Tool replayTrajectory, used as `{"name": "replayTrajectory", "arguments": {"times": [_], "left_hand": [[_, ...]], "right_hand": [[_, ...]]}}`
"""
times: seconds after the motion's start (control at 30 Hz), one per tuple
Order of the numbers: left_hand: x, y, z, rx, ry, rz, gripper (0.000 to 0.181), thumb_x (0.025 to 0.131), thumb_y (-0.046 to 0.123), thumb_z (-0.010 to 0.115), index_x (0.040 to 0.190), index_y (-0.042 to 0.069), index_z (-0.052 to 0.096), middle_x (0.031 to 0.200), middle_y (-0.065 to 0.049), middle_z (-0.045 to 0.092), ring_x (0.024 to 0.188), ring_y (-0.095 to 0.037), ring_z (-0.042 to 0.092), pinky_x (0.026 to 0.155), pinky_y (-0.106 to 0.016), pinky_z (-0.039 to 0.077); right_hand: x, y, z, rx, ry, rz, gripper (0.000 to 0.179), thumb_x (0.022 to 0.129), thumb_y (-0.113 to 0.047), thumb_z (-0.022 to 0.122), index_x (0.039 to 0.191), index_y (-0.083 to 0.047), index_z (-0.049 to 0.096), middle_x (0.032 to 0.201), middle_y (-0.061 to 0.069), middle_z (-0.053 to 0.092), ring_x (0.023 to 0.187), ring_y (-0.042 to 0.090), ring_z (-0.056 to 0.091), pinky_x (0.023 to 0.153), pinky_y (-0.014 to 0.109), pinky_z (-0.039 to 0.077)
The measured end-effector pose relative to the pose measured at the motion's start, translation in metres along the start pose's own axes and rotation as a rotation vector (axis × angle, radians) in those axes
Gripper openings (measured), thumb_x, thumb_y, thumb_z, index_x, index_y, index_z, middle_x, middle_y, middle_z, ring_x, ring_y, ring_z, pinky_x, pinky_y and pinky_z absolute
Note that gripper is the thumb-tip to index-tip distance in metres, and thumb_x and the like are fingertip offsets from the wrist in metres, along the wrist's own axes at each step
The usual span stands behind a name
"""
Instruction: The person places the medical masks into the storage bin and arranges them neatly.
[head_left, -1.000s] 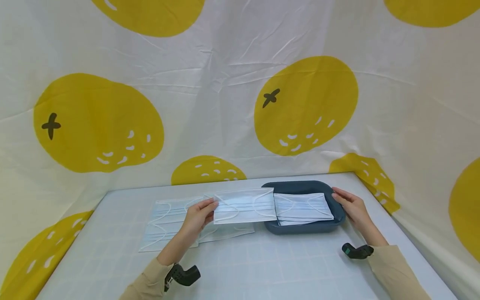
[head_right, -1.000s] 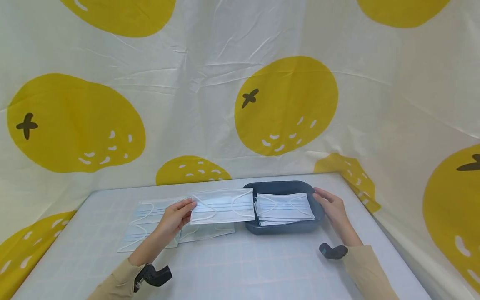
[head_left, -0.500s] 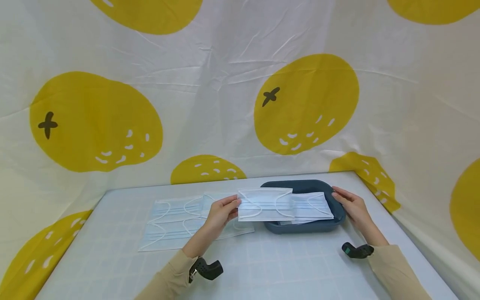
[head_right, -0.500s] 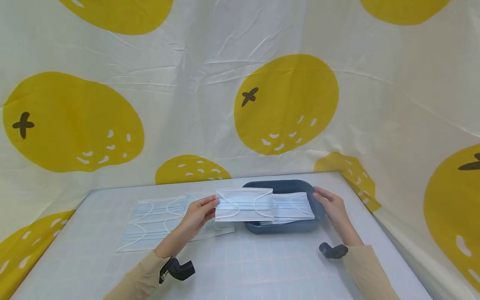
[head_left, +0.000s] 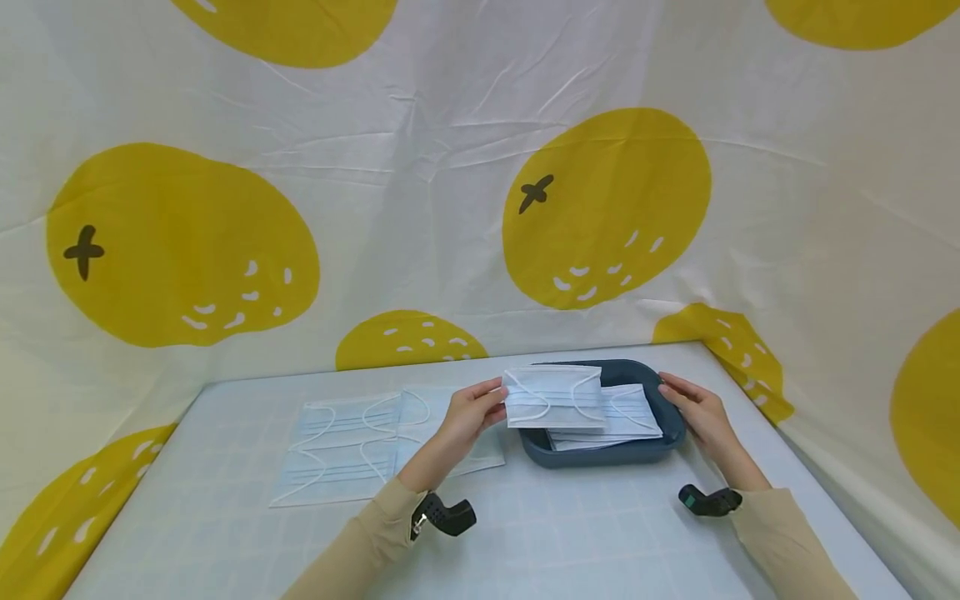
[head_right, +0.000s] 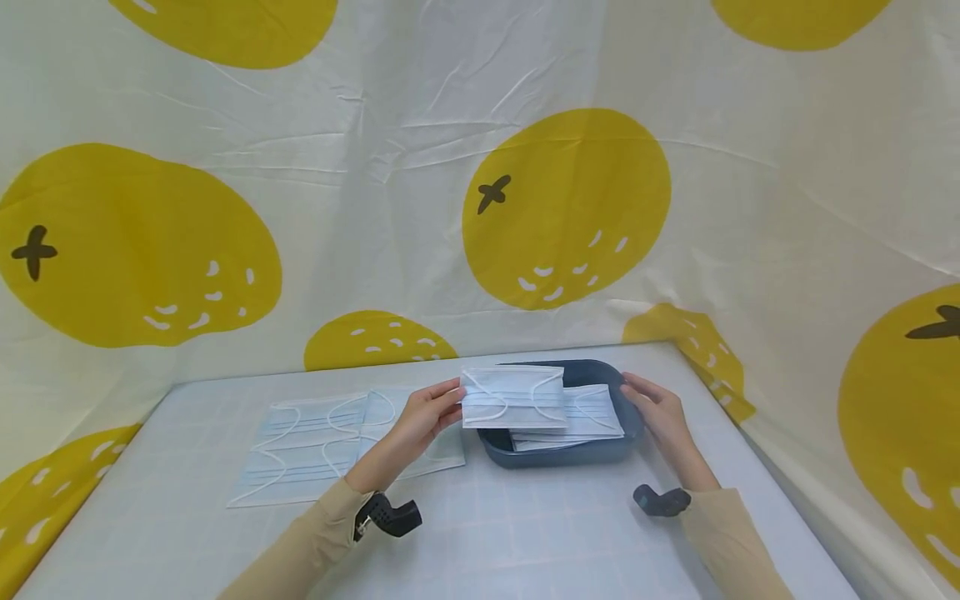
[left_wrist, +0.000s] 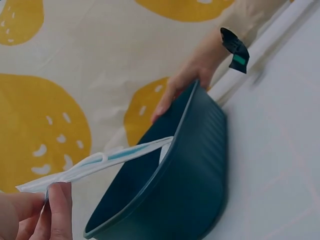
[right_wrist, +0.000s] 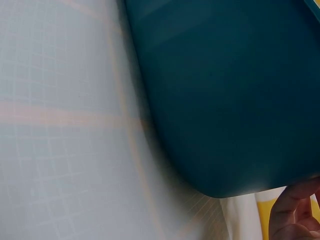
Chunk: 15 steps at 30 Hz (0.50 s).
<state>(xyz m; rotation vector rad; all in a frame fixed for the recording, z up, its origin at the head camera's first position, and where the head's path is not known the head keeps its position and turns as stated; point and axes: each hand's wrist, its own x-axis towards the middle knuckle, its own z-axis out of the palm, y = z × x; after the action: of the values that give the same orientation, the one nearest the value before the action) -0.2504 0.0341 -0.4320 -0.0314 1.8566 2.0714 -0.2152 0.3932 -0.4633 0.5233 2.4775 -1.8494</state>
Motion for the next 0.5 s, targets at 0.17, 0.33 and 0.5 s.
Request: {"name": "replayTrajectory", "arguments": {"times": [0.17, 0.33, 0.5], "left_hand": [[0.007, 0.001, 0.009, -0.016, -0.012, 0.002, 0.042, 0.095, 0.017, 0.06, 0.134, 0.002, 0.054, 0.114, -0.011, 0.065, 0.078, -0.007, 0.061, 0.075, -0.018, 0.056], [0.012, 0.001, 0.02, -0.023, -0.019, -0.002, 0.041, 0.095, 0.015, 0.06, 0.133, 0.003, 0.056, 0.113, -0.011, 0.066, 0.078, -0.005, 0.062, 0.076, -0.018, 0.056], [0.017, -0.002, 0.033, -0.01, -0.054, 0.01, 0.039, 0.095, 0.011, 0.058, 0.133, 0.001, 0.055, 0.122, -0.017, 0.064, 0.082, -0.006, 0.064, 0.082, -0.023, 0.057]], "right_hand": [[0.0, 0.0, 0.0, 0.004, 0.003, 0.002, 0.068, 0.096, -0.047, 0.051, 0.149, -0.009, 0.033, 0.156, 0.015, 0.029, 0.144, 0.03, 0.028, 0.115, 0.041, 0.027], [0.0, -0.001, 0.0, 0.014, -0.005, -0.005, 0.067, 0.097, -0.046, 0.051, 0.15, -0.009, 0.031, 0.157, 0.015, 0.028, 0.144, 0.031, 0.027, 0.116, 0.043, 0.026], [0.001, 0.0, 0.001, 0.016, 0.008, -0.001, 0.066, 0.097, -0.044, 0.051, 0.149, -0.009, 0.032, 0.156, 0.014, 0.029, 0.144, 0.03, 0.028, 0.115, 0.041, 0.027]]}}
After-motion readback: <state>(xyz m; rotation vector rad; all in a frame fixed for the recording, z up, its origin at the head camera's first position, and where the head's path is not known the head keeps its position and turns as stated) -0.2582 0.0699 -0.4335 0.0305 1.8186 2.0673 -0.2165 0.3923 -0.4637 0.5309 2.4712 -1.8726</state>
